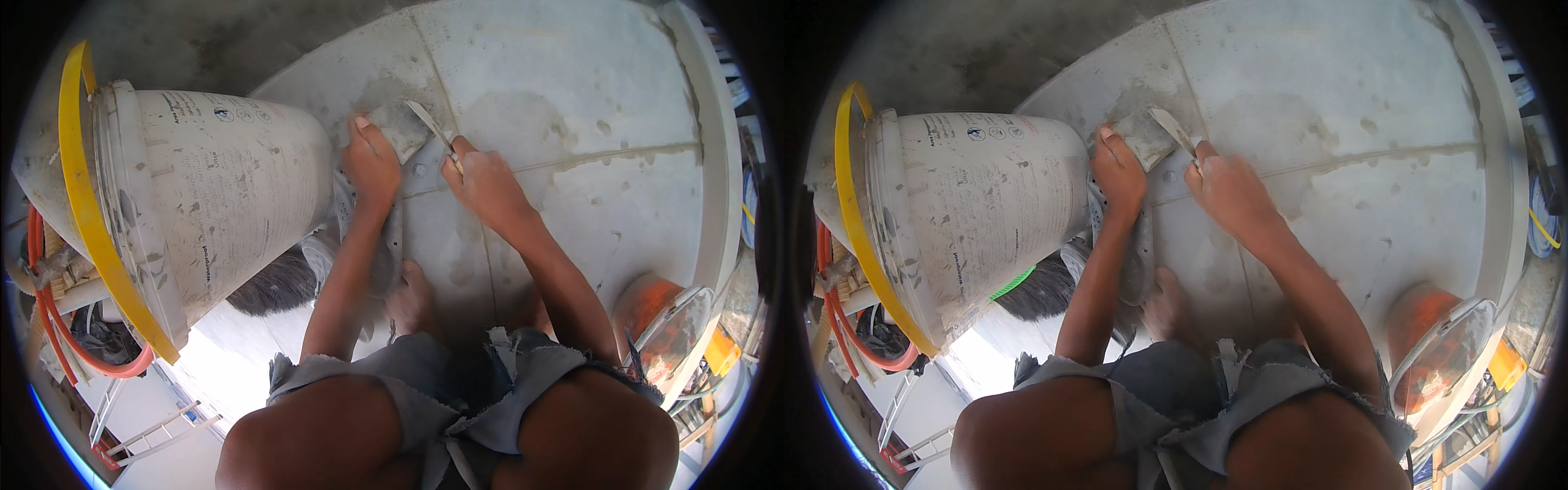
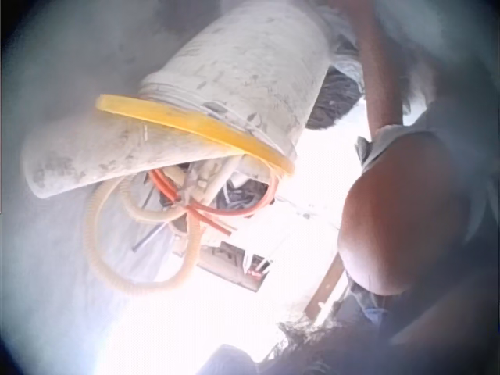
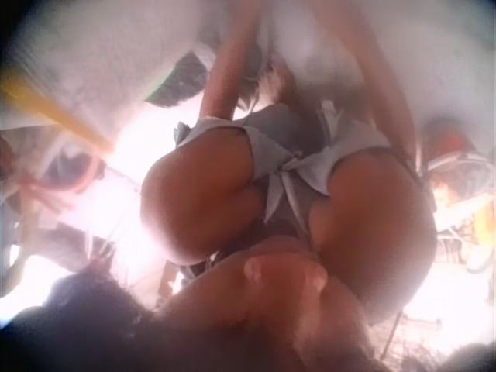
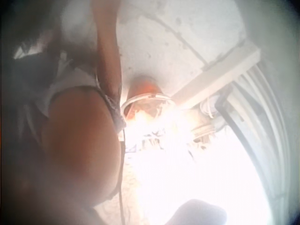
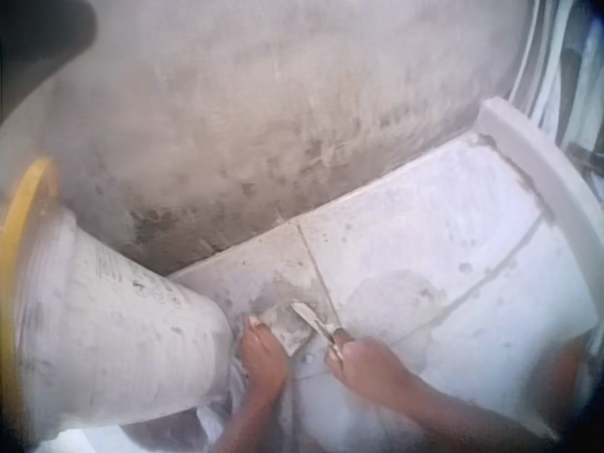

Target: The person scrapes grout residue from tiled floor joints using a small hand tool, then wipes the surface with a yellow sponge. They repeatedly dip the sponge into a bucket of water to rinse it and continue cleaning the floor area.

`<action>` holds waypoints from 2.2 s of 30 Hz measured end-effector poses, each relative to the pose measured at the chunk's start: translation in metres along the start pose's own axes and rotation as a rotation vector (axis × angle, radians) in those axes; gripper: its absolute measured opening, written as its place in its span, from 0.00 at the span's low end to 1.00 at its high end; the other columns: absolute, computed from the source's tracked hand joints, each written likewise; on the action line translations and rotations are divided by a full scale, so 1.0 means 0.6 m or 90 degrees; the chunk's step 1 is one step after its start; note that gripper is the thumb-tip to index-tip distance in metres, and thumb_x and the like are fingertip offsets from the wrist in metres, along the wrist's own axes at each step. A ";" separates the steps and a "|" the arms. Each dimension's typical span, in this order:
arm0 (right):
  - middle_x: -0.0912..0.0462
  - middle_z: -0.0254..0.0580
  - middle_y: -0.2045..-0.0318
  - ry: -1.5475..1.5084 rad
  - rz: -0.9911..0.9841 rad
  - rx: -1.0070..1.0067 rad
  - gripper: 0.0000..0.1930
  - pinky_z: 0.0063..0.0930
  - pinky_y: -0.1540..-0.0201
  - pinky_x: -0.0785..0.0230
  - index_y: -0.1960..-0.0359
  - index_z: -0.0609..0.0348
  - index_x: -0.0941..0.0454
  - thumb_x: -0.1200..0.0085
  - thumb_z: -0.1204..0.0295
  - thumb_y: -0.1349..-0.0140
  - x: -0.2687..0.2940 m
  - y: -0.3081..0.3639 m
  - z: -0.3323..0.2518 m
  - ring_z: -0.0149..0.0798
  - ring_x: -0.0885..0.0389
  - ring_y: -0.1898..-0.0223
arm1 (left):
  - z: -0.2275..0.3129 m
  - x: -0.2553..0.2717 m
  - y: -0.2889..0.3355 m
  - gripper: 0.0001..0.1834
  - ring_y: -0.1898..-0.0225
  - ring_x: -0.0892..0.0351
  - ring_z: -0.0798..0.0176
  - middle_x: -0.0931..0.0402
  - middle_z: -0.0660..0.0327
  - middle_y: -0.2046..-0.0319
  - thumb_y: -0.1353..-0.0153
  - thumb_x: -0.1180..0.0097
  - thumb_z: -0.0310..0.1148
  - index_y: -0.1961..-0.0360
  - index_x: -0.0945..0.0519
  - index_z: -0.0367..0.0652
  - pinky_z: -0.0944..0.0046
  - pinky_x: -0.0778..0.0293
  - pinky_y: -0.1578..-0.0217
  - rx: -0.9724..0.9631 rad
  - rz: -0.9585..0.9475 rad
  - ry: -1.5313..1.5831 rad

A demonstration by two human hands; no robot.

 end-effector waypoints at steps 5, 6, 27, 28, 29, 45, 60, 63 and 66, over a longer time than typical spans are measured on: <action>0.19 0.65 0.75 -0.005 -0.024 -0.019 0.13 0.60 0.64 0.26 0.55 0.67 0.26 0.48 0.66 0.25 -0.014 0.042 -0.001 0.71 0.17 0.69 | -0.012 0.009 -0.004 0.23 0.62 0.16 0.32 0.17 0.38 0.66 0.18 0.66 0.40 0.52 0.20 0.34 0.43 0.24 0.60 -0.024 0.020 0.000; 0.19 0.65 0.75 -0.006 -0.019 -0.012 0.13 0.60 0.64 0.26 0.55 0.67 0.26 0.48 0.65 0.25 -0.014 0.039 0.002 0.71 0.17 0.69 | -0.008 0.008 0.003 0.23 0.62 0.15 0.32 0.17 0.38 0.65 0.18 0.66 0.41 0.52 0.20 0.34 0.43 0.24 0.60 -0.017 0.010 0.000; 0.21 0.38 0.75 -0.615 -0.145 -0.120 0.22 0.31 0.76 0.27 0.59 0.58 0.25 0.55 0.51 0.18 0.023 0.016 -0.008 0.32 0.22 0.80 | 0.009 0.016 -0.023 0.18 0.76 0.17 0.60 0.21 0.56 0.77 0.19 0.55 0.42 0.41 0.28 0.39 0.59 0.25 0.79 0.228 -0.131 0.282; 0.22 0.36 0.74 -0.660 -0.152 -0.129 0.23 0.28 0.77 0.28 0.60 0.57 0.24 0.55 0.49 0.18 0.018 0.014 -0.010 0.28 0.24 0.80 | 0.021 0.027 -0.027 0.18 0.76 0.19 0.63 0.22 0.58 0.75 0.19 0.56 0.43 0.41 0.29 0.39 0.62 0.26 0.79 0.215 -0.129 0.292; 0.23 0.33 0.73 -0.705 -0.159 -0.138 0.23 0.25 0.77 0.29 0.60 0.56 0.24 0.56 0.48 0.18 0.017 0.009 -0.016 0.25 0.25 0.80 | 0.036 0.034 -0.032 0.18 0.76 0.20 0.66 0.23 0.59 0.73 0.18 0.56 0.43 0.40 0.29 0.40 0.65 0.26 0.80 0.202 -0.127 0.301; 0.21 0.43 0.67 -0.515 0.028 0.012 0.16 0.32 0.74 0.26 0.47 0.62 0.24 0.49 0.60 0.21 0.047 0.005 -0.007 0.37 0.22 0.74 | 0.040 0.042 -0.050 0.14 0.64 0.27 0.68 0.28 0.63 0.58 0.20 0.60 0.46 0.45 0.29 0.50 0.65 0.26 0.74 0.317 -0.076 0.382; 0.22 0.47 0.62 -0.016 0.196 0.313 0.31 0.45 0.68 0.19 0.23 0.53 0.32 0.44 0.71 0.27 -0.021 0.103 -0.039 0.50 0.16 0.70 | 0.043 0.061 -0.049 0.16 0.58 0.29 0.65 0.30 0.63 0.61 0.21 0.56 0.46 0.46 0.29 0.45 0.62 0.24 0.62 0.324 -0.014 0.388; 0.21 0.45 0.63 0.001 0.183 0.363 0.30 0.43 0.69 0.19 0.24 0.52 0.30 0.43 0.70 0.27 0.013 0.070 -0.078 0.47 0.16 0.71 | 0.004 0.050 -0.044 0.17 0.57 0.30 0.66 0.28 0.62 0.61 0.18 0.56 0.44 0.46 0.27 0.41 0.62 0.27 0.52 0.129 0.042 0.300; 0.20 0.45 0.64 0.044 0.141 0.393 0.29 0.42 0.69 0.19 0.24 0.50 0.29 0.43 0.69 0.27 0.035 0.046 -0.083 0.47 0.15 0.70 | 0.026 0.050 -0.031 0.17 0.60 0.25 0.62 0.22 0.57 0.63 0.18 0.57 0.41 0.43 0.25 0.39 0.60 0.29 0.52 0.127 0.088 0.329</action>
Point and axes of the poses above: each hand's wrist, its own y-axis away from the middle knuckle, its own x-axis out of the back of the hand, z = x × y, the point moved 5 cm from there along -y, towards the middle knuckle
